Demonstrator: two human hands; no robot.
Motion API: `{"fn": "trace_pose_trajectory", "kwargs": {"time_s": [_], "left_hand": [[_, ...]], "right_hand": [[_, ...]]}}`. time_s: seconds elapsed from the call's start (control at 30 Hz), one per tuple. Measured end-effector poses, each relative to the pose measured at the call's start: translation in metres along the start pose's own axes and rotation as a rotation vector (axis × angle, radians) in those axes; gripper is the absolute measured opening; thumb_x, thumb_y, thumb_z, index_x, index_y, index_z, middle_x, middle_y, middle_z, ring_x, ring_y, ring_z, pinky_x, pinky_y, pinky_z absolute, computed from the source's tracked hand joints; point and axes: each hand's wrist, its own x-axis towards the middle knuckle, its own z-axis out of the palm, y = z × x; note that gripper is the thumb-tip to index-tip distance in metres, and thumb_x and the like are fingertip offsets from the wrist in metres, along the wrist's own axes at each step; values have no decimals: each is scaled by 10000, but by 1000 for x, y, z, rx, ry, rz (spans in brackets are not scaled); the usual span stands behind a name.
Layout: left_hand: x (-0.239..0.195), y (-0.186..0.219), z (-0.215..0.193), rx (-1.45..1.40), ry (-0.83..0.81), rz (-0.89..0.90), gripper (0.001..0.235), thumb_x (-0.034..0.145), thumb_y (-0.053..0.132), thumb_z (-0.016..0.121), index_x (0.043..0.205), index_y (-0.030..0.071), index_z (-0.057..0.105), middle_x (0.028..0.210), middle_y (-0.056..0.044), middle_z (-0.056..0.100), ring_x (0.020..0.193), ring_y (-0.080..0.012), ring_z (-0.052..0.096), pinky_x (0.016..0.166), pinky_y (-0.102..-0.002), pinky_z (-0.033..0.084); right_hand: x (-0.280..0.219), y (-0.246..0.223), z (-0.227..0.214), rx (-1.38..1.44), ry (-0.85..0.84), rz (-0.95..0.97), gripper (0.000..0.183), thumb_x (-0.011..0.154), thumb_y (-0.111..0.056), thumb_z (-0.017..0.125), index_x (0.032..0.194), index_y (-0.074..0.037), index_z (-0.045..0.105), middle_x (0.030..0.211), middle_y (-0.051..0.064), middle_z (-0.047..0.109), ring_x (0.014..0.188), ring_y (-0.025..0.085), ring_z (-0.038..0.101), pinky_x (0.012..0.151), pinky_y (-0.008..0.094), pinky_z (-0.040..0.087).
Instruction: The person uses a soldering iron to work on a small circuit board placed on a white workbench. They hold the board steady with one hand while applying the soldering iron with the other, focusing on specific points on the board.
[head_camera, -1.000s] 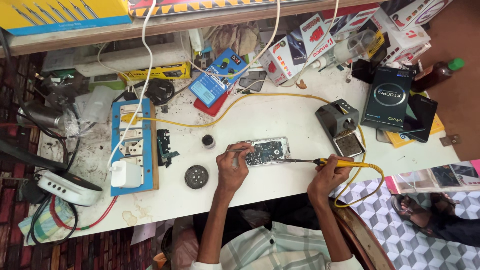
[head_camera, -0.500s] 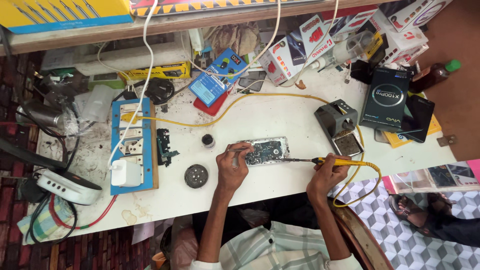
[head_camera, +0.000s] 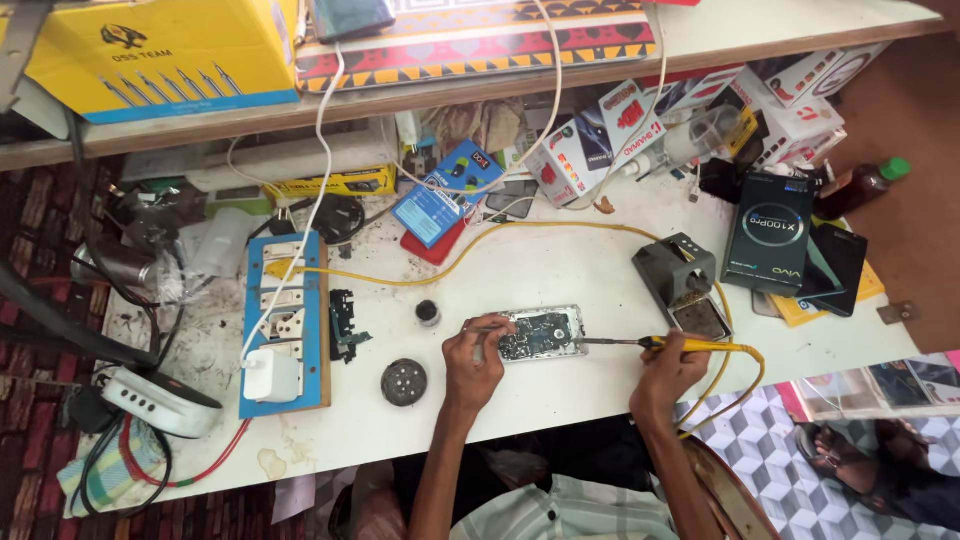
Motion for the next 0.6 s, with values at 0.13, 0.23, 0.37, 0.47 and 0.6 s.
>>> {"fn": "trace_pose_trajectory", "kwargs": {"time_s": [0.13,0.23,0.37,0.47,0.6], "left_hand": [[1,1,3,-21,-8,2,154,942,-115,585,1039,-26,666,1005,-123,757,896,-207,786,803,-296,636],[4,4,0,38,4,68,145,930,-123,590,994,-21,671,1010,-118,765,903,-224,774,803,-301,634],[4,8,0,-14,-11,4,137,934,-123,583,985,-24,663,1018,-101,750,880,-221,776,787,-302,649],[5,10,-2,61,-8,98,132,900,-136,619,944,-19,662,1000,-105,768,901,-246,746,788,-320,624],[6,11,-2,58,9,89,142,903,-139,615,955,-12,650,995,-106,772,893,-238,749,790,-313,622]], "right_hand": [[-2,3,-2,-35,-42,-87,96,1060,-98,546,1003,-52,483,759,31,515,550,96,481,500,238,417],[-1,5,1,-38,-21,-116,107,1067,-98,540,992,-49,482,786,31,529,580,91,494,507,236,433],[-3,3,0,-78,-16,-100,97,1055,-96,537,992,-53,477,786,39,536,586,92,500,508,231,434],[-5,1,1,-115,-32,-125,105,1060,-99,533,990,-53,470,791,36,535,596,85,501,517,234,452],[-6,0,2,-133,-43,-144,111,1071,-99,526,994,-47,466,794,36,530,594,87,492,522,238,451]]}}
